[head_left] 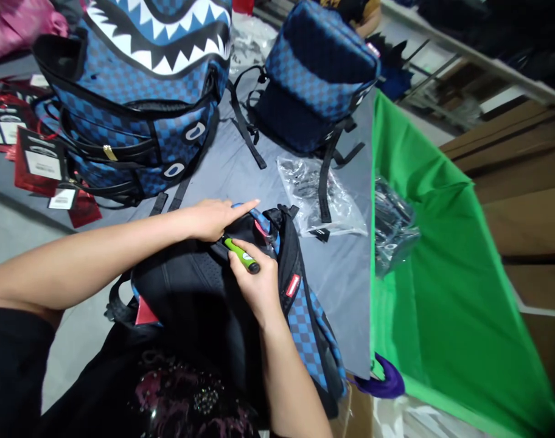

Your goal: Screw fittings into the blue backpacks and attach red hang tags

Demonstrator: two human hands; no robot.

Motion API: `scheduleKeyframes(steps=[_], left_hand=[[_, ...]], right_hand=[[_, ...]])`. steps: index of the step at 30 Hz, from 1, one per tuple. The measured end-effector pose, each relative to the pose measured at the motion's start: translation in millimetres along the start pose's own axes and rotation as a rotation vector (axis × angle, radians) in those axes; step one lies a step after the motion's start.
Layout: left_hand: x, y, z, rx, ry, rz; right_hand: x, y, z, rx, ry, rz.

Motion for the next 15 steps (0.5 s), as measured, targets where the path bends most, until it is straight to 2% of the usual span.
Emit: scheduleKeyframes(steps=[10,15], left_hand=[[-0.2,-0.3,0.0,0.006,0.0,-0.009],[-0.9,-0.3,-0.8,0.002,0.009,-0.005]], right_hand=[[-2.0,1.0,0.0,0.027,0.077,0.014],[-5.0,-2.3,-5.2,0.017,0.012,0.024]])
Point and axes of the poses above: each hand's wrist, its own y-axis towards the middle knuckle, its own z-axis out of the palm, x = y × z, the point moved 10 cm from there along y, towards the middle knuckle, and after that the axes turned 9 degrees about y, right-handed, at the moved point
